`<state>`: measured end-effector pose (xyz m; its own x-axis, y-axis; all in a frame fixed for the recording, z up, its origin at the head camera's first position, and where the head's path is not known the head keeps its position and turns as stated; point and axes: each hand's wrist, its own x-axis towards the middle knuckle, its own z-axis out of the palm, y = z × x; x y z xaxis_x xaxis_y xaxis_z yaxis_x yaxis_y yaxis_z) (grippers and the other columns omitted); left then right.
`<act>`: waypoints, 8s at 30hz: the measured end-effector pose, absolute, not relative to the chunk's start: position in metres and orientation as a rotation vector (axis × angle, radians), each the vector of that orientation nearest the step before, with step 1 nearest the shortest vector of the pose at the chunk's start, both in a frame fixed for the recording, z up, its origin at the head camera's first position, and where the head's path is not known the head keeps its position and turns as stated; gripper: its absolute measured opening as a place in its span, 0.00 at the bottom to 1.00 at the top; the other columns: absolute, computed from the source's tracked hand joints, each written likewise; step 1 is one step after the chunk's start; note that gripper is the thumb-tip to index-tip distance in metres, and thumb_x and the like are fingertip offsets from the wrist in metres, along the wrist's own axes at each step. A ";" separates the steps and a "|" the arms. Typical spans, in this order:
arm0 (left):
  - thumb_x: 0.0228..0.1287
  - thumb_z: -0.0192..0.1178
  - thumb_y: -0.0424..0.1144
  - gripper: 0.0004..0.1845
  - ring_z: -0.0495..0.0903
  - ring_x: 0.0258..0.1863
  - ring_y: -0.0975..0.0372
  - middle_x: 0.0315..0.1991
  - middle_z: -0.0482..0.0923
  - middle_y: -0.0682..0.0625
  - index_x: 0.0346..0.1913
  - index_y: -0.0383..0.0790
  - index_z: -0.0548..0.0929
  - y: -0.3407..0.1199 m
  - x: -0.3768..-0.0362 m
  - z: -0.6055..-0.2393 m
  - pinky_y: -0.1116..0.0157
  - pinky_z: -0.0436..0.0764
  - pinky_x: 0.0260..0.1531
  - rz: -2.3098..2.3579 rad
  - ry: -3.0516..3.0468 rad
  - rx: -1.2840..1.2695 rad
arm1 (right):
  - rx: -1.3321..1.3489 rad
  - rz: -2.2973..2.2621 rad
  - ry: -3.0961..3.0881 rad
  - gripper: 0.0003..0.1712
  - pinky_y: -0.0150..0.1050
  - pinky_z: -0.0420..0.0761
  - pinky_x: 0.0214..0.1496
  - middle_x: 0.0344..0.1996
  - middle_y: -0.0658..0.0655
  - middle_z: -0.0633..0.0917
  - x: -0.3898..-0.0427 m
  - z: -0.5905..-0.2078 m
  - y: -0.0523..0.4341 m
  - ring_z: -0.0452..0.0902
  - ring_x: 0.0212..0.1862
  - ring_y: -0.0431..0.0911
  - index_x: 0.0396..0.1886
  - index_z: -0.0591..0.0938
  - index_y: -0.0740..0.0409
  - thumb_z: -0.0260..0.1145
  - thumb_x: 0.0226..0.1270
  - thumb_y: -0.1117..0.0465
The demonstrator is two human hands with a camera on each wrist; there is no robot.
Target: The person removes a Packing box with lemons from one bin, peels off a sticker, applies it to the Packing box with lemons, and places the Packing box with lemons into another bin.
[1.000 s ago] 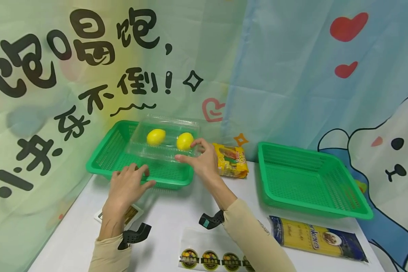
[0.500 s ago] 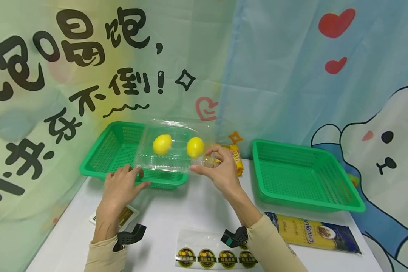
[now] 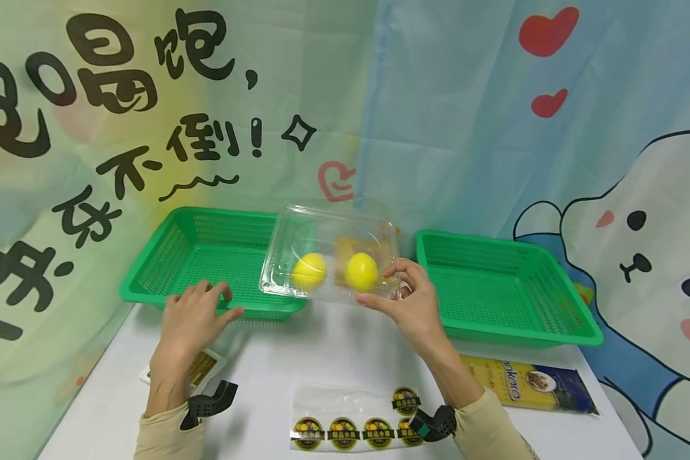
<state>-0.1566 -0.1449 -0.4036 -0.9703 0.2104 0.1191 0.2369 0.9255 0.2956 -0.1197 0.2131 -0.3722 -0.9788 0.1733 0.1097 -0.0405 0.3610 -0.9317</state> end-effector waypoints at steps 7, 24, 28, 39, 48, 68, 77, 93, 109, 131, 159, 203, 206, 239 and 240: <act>0.67 0.69 0.55 0.19 0.80 0.50 0.37 0.46 0.80 0.39 0.48 0.45 0.82 -0.145 -0.156 -0.403 0.32 0.72 0.53 -0.482 -2.966 -0.368 | -0.154 1.595 -2.473 0.31 0.51 0.72 0.60 0.69 0.51 0.72 -0.107 -0.369 0.228 0.69 0.73 0.55 0.48 0.78 0.53 0.88 0.49 0.55; 0.67 0.70 0.54 0.19 0.80 0.49 0.37 0.47 0.80 0.37 0.48 0.45 0.82 -0.146 -0.154 -0.405 0.31 0.71 0.53 -0.490 -2.954 -0.378 | -0.186 1.596 -2.525 0.34 0.55 0.71 0.71 0.76 0.52 0.67 -0.089 -0.369 0.250 0.65 0.76 0.58 0.48 0.78 0.57 0.89 0.47 0.53; 0.67 0.70 0.54 0.19 0.80 0.50 0.37 0.49 0.80 0.36 0.48 0.44 0.82 -0.146 -0.154 -0.405 0.31 0.71 0.53 -0.486 -2.957 -0.378 | -0.197 1.568 -2.548 0.34 0.58 0.67 0.77 0.77 0.53 0.67 -0.086 -0.370 0.253 0.63 0.77 0.61 0.48 0.79 0.57 0.89 0.47 0.51; 0.67 0.70 0.54 0.19 0.80 0.50 0.37 0.48 0.80 0.36 0.48 0.45 0.82 -0.146 -0.154 -0.405 0.31 0.71 0.53 -0.481 -2.959 -0.381 | -0.221 1.577 -2.563 0.34 0.53 0.70 0.65 0.79 0.52 0.65 -0.081 -0.374 0.259 0.61 0.78 0.62 0.47 0.79 0.55 0.89 0.45 0.51; 0.66 0.71 0.54 0.18 0.80 0.48 0.38 0.47 0.80 0.37 0.48 0.44 0.82 -0.146 -0.154 -0.404 0.31 0.71 0.53 -0.483 -2.957 -0.381 | -0.256 1.588 -2.581 0.34 0.53 0.70 0.66 0.79 0.51 0.65 -0.075 -0.374 0.262 0.61 0.79 0.60 0.47 0.79 0.56 0.89 0.47 0.51; 0.67 0.70 0.54 0.19 0.80 0.49 0.38 0.47 0.79 0.38 0.48 0.45 0.82 -0.146 -0.154 -0.404 0.31 0.70 0.54 -0.486 -2.959 -0.381 | -0.271 1.605 -2.584 0.34 0.60 0.61 0.80 0.79 0.55 0.65 -0.069 -0.396 0.270 0.61 0.78 0.64 0.47 0.79 0.56 0.90 0.45 0.53; 0.67 0.70 0.54 0.19 0.80 0.49 0.37 0.47 0.79 0.37 0.49 0.44 0.82 -0.146 -0.154 -0.404 0.31 0.71 0.54 -0.482 -2.968 -0.379 | -0.307 1.603 -2.597 0.34 0.60 0.62 0.80 0.78 0.56 0.66 -0.067 -0.404 0.272 0.61 0.79 0.64 0.46 0.79 0.55 0.90 0.43 0.53; 0.67 0.70 0.54 0.18 0.80 0.49 0.37 0.48 0.80 0.36 0.48 0.45 0.82 -0.146 -0.154 -0.405 0.30 0.70 0.54 -0.485 -2.964 -0.374 | -0.370 1.630 -2.612 0.36 0.45 0.74 0.58 0.75 0.51 0.69 -0.063 -0.418 0.272 0.69 0.69 0.56 0.49 0.80 0.56 0.90 0.42 0.54; 0.67 0.70 0.54 0.18 0.80 0.49 0.38 0.48 0.80 0.37 0.48 0.45 0.82 -0.146 -0.154 -0.404 0.31 0.71 0.54 -0.484 -2.965 -0.377 | -0.403 1.685 -2.594 0.34 0.33 0.70 0.34 0.74 0.53 0.70 -0.063 -0.428 0.272 0.64 0.27 0.39 0.48 0.80 0.54 0.90 0.42 0.57; 0.67 0.70 0.54 0.19 0.80 0.50 0.37 0.50 0.80 0.35 0.49 0.44 0.82 -0.145 -0.153 -0.404 0.30 0.70 0.54 -0.486 -2.966 -0.375 | -0.398 1.767 -2.577 0.34 0.32 0.70 0.30 0.77 0.59 0.66 -0.059 -0.440 0.274 0.61 0.23 0.38 0.51 0.79 0.57 0.88 0.45 0.61; 0.68 0.69 0.54 0.19 0.80 0.48 0.38 0.47 0.79 0.37 0.49 0.45 0.82 -0.147 -0.155 -0.405 0.30 0.70 0.54 -0.498 -2.975 -0.388 | -0.422 1.770 -2.592 0.34 0.31 0.70 0.30 0.74 0.62 0.69 -0.057 -0.462 0.278 0.59 0.22 0.38 0.50 0.79 0.56 0.89 0.45 0.60; 0.66 0.70 0.40 0.10 0.82 0.45 0.63 0.44 0.82 0.53 0.45 0.41 0.85 0.051 -0.033 -0.474 0.71 0.84 0.44 -0.363 -2.444 -1.345 | 0.416 0.726 -2.511 0.07 0.19 0.70 0.29 0.25 0.37 0.81 -0.011 -0.454 0.276 0.71 0.26 0.29 0.35 0.87 0.49 0.76 0.61 0.65; 0.64 0.71 0.39 0.13 0.84 0.48 0.62 0.45 0.84 0.51 0.49 0.38 0.85 0.058 -0.033 -0.485 0.70 0.84 0.51 -0.186 -2.450 -1.375 | 0.402 0.658 -2.552 0.06 0.17 0.68 0.26 0.25 0.38 0.84 -0.006 -0.458 0.271 0.68 0.24 0.26 0.33 0.88 0.49 0.77 0.60 0.64; 0.44 0.79 0.34 0.23 0.71 0.38 0.65 0.38 0.74 0.57 0.44 0.44 0.82 0.064 -0.050 -0.515 0.70 0.75 0.44 -0.416 -2.462 -1.560 | 0.225 0.782 -2.871 0.08 0.26 0.68 0.24 0.32 0.37 0.85 0.006 -0.467 0.266 0.63 0.24 0.26 0.32 0.89 0.46 0.80 0.59 0.64; 0.46 0.78 0.33 0.22 0.71 0.38 0.65 0.38 0.74 0.56 0.45 0.44 0.82 0.063 -0.050 -0.514 0.70 0.76 0.44 -0.459 -2.472 -1.557 | 0.228 0.802 -2.876 0.07 0.26 0.67 0.24 0.32 0.37 0.85 0.006 -0.466 0.267 0.63 0.24 0.26 0.32 0.89 0.47 0.80 0.60 0.63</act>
